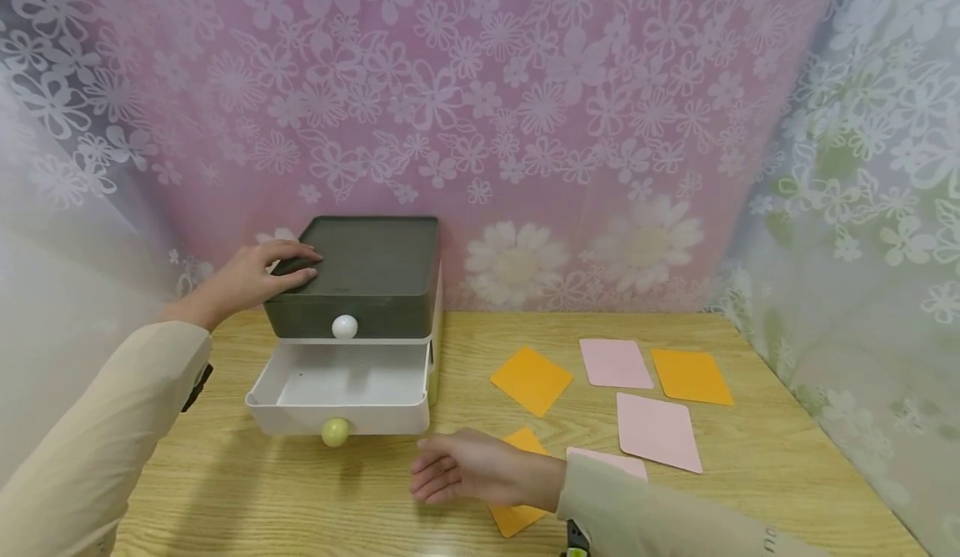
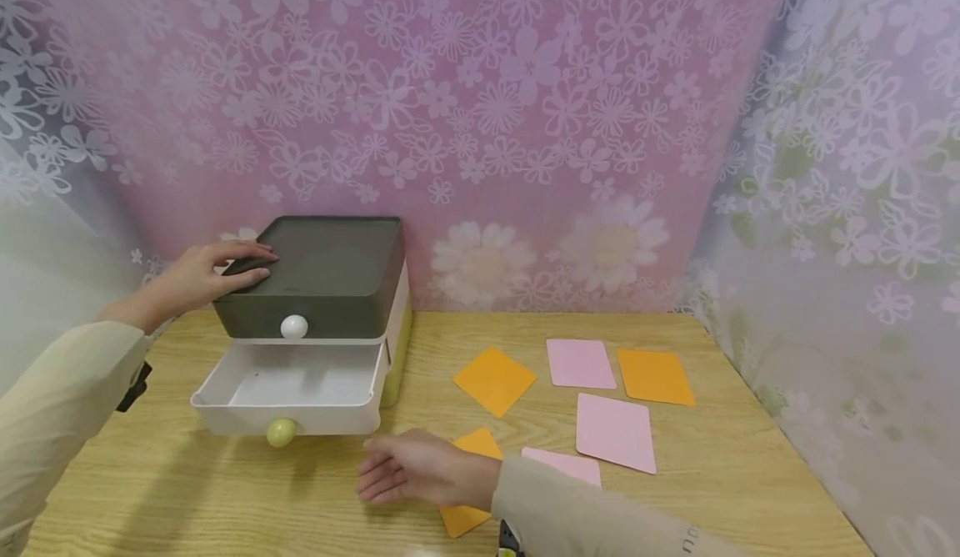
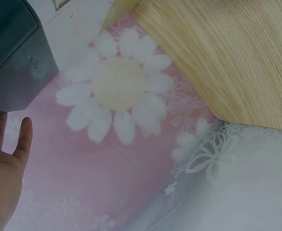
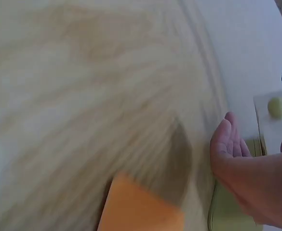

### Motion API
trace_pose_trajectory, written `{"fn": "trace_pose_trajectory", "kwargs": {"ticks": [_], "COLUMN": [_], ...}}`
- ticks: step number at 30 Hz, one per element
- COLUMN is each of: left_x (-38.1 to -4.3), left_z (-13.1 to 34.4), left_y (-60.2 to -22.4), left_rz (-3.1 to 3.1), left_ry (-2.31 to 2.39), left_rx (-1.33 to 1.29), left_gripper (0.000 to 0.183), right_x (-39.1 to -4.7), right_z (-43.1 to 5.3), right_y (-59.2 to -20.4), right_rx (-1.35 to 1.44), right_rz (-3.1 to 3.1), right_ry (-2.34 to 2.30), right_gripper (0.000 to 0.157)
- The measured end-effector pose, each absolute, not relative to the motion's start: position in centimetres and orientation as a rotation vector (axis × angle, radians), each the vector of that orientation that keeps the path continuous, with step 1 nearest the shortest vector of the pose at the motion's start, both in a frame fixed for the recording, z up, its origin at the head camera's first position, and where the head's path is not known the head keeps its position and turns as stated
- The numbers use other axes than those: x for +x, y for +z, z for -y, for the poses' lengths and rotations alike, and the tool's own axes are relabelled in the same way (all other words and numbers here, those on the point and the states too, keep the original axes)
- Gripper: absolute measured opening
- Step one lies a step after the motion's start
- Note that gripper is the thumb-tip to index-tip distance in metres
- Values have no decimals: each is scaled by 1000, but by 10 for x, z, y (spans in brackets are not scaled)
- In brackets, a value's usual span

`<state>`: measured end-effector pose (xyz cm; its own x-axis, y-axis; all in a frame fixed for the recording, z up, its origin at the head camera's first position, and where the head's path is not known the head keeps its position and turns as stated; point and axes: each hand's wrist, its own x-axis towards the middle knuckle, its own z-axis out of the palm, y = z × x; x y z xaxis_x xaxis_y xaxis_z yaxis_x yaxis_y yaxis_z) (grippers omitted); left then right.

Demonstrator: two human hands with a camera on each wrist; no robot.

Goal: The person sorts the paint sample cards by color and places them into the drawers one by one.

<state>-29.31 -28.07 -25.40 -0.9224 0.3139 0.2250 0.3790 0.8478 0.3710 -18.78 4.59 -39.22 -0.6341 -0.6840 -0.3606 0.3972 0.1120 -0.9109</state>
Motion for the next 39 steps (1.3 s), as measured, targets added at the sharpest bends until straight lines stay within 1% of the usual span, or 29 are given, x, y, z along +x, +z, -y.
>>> {"fn": "trace_pose_trajectory", "kwargs": {"ticks": [4,7,14,18,24,27,30,39], "left_x": [-293,-294,-295,-294,-293,-294,-295,-294], "left_z": [280,281,282,282,283,282,283,281], "left_y": [-254,-254,-255,-255,-254,-255,-255,-255], "left_rz": [2867,2869,2869,2865,2866,2866,2861,2863], "left_ry": [-632,-626,-620,-617,-627,-627,-623,-630], "left_rx": [-535,-535,-526,-546,-551,-551,-546,-540], "left_gripper": [41,42,42,42,42,42,42,41], "right_x": [-201,-212,-227,-229,-227,-226,-225,-225], "right_z": [-75,-96,-131,-142,-152,-154,-155,-153], "right_y": [-395,-397,-402,-400,-398,-398,-399,-401], "right_rx": [-378,-496,-948,-1041,-1070,-1092,-1128,-1241], "right_rz": [-1806,-1993,-2455,-2503,-2505,-2493,-2497,-2527], "right_ry": [-1600,-1534,-1119,-924,-623,-551,-512,-475], "right_gripper": [38,34,29,40,63,70,72,69]}}
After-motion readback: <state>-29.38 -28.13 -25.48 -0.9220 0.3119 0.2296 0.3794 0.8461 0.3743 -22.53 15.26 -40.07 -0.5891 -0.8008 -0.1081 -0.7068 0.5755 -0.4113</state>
